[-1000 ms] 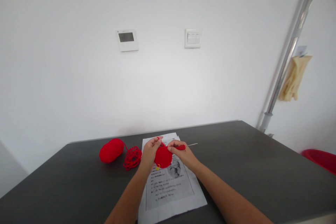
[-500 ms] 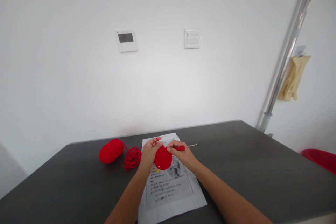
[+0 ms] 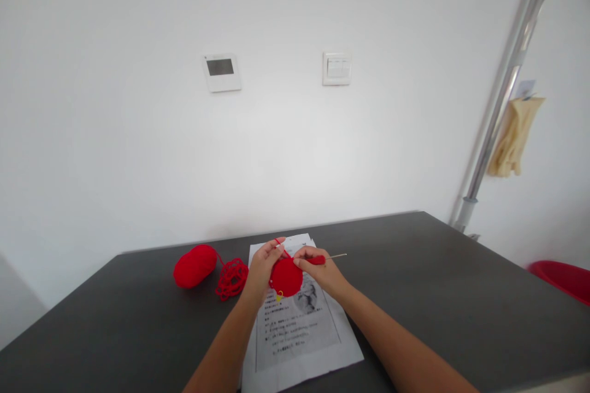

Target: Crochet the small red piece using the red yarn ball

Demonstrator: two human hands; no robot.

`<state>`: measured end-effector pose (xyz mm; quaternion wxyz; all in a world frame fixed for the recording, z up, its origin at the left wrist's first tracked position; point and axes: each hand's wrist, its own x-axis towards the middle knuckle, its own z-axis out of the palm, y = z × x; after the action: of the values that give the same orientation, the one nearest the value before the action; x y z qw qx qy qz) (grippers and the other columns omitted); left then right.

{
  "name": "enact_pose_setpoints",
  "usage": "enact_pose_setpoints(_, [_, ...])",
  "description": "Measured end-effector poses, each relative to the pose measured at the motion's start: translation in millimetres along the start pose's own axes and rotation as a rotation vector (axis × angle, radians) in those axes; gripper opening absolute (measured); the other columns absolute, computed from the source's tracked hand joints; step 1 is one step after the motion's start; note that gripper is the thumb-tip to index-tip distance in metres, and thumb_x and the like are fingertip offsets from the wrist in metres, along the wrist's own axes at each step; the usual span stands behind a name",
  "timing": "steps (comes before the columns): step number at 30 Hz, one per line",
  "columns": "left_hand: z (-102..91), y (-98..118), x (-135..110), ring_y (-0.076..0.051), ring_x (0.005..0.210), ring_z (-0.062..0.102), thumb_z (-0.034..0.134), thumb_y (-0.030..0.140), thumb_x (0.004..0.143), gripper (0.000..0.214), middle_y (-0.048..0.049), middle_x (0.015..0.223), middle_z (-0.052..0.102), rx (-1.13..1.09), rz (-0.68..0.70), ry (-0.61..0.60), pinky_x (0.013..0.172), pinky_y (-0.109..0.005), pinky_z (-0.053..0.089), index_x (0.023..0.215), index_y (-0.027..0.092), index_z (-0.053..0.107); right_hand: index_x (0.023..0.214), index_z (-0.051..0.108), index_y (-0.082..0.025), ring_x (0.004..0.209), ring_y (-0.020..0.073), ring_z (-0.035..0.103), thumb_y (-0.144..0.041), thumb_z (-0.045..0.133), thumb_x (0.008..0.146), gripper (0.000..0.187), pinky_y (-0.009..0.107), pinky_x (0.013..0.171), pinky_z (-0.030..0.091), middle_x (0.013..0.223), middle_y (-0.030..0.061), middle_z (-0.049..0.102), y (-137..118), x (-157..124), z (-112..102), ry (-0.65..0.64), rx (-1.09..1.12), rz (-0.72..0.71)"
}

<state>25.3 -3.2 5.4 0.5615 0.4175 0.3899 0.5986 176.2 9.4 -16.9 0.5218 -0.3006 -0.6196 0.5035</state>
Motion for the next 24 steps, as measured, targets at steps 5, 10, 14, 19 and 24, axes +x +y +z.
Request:
enact_pose_setpoints(5, [-0.6, 2.2, -2.3, -0.013, 0.060, 0.061, 0.084, 0.019, 0.049, 0.065, 0.0012, 0.065, 0.066, -0.004, -0.002, -0.070, 0.059, -0.024, 0.044, 0.110, 0.012, 0.063, 0.065, 0.065, -0.016, 0.055, 0.0117, 0.052, -0.029, 0.069, 0.072, 0.016, 0.024, 0.055, 0.040, 0.059, -0.0013, 0.059, -0.2, 1.3, -0.4, 0.041, 0.016, -0.033])
enact_pose_setpoints(10, [-1.8, 1.4, -1.4, -0.012, 0.058, 0.059, 0.082, 0.019, 0.052, 0.064, 0.0008, 0.066, 0.066, -0.019, 0.006, -0.059, 0.058, -0.023, 0.044, 0.112, 0.012, 0.062, 0.066, 0.063, -0.017, 0.059, 0.0130, 0.053, -0.036, 0.064, 0.079, 0.023, 0.026, 0.061, 0.043, 0.064, 0.0001, 0.061, -9.4, 0.6, -4.5, 0.145, 0.059, -0.116])
enact_pose_setpoints(14, [-1.5, 1.6, -1.6, -0.010, 0.054, 0.056, 0.083, 0.019, 0.052, 0.061, 0.0022, 0.064, 0.064, -0.032, -0.002, -0.044, 0.055, -0.021, 0.041, 0.109, 0.012, 0.063, 0.070, 0.061, -0.018, 0.061, 0.0136, 0.055, -0.039, 0.056, 0.085, 0.026, 0.027, 0.061, 0.045, 0.068, 0.0015, 0.063, -14.5, -1.2, -7.8, 0.171, 0.128, -0.156])
enact_pose_setpoints(19, [0.0, 3.8, -2.6, -0.009, 0.054, 0.056, 0.084, 0.021, 0.052, 0.060, 0.0029, 0.063, 0.063, -0.049, -0.014, -0.035, 0.055, -0.021, 0.042, 0.107, 0.011, 0.063, 0.070, 0.061, -0.017, 0.061, 0.0140, 0.056, -0.041, 0.058, 0.085, 0.028, 0.027, 0.062, 0.046, 0.067, 0.0022, 0.064, -15.2, -2.8, -5.4, 0.135, 0.162, -0.160])
enact_pose_setpoints(24, [0.9, 5.8, -3.2, -0.009, 0.053, 0.055, 0.085, 0.021, 0.049, 0.063, 0.0035, 0.062, 0.061, -0.064, -0.020, -0.031, 0.055, -0.021, 0.042, 0.108, 0.012, 0.064, 0.071, 0.062, -0.017, 0.061, 0.0137, 0.056, -0.042, 0.058, 0.085, 0.029, 0.027, 0.062, 0.046, 0.069, 0.0025, 0.065, -15.2, -2.7, -5.0, 0.144, 0.164, -0.168])
